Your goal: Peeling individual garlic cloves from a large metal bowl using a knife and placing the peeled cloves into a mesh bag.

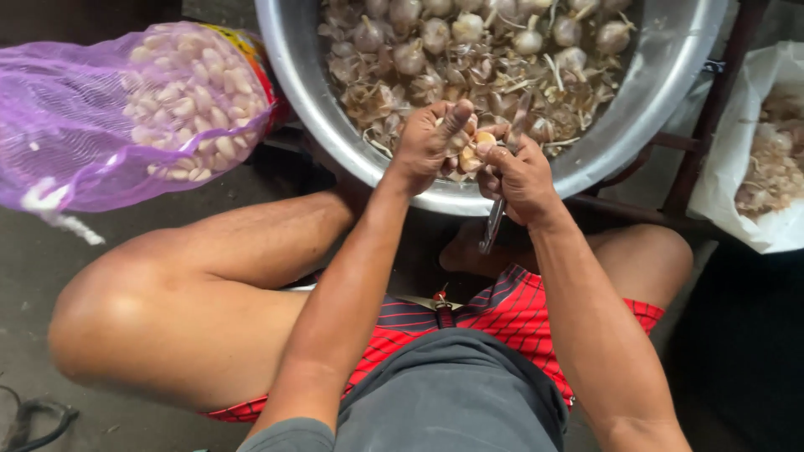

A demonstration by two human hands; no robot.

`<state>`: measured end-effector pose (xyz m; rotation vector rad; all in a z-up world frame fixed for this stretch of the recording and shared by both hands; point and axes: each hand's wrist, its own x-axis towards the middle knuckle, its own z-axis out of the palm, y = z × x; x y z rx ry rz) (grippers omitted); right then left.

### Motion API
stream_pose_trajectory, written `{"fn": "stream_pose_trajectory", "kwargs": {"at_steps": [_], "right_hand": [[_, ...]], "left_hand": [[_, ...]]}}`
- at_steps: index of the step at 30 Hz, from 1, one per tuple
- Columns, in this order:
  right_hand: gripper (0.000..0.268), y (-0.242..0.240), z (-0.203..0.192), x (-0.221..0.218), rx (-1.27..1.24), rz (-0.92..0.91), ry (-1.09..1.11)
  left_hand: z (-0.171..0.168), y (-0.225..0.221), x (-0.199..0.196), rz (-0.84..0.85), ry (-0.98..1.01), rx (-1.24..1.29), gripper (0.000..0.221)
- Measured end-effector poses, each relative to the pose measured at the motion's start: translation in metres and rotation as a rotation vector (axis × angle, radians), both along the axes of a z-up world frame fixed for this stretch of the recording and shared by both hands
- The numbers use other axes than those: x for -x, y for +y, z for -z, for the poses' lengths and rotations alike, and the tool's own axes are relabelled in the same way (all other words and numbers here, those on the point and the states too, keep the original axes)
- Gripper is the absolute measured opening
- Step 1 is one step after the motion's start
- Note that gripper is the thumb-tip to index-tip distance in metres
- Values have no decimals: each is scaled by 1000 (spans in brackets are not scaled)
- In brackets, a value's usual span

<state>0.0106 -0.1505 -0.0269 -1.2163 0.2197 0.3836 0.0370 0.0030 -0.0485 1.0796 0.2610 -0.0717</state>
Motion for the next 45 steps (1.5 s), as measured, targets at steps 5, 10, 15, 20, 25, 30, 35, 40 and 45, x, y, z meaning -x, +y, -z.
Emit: {"fn": "stream_pose_trajectory", "kwargs": {"at_steps": [5, 10, 15, 20, 25, 30, 35, 40, 45], "right_hand": [[29, -30, -24, 10, -463, -76, 72], [25, -22, -11, 16, -356, 175, -135], [23, -2, -3, 20, -86, 304, -223], [19, 0, -25, 23, 103, 138, -343], [21, 2, -23, 15, 192, 91, -485], [19, 0, -35, 19, 208, 62, -533], [18, -17, -29, 24, 222, 29, -524], [14, -21, -38, 26, 170, 3, -547], [14, -20, -23, 21, 139, -5, -563]], "left_hand": [[-32, 43, -2, 232, 5, 584, 41], [-10, 46, 5, 200, -61, -114, 26], [-41, 10, 35, 243, -257, -403, 41], [-78, -5, 39, 168, -393, -636, 22], [-101, -10, 43, 97, -377, -813, 29], [-128, -7, 49, 150, -291, -825, 31], [-124, -8, 51, 339, -240, -828, 38], [-129, -8, 53, 306, -195, -689, 34], [-114, -6, 50, 302, -128, -516, 29]]}}
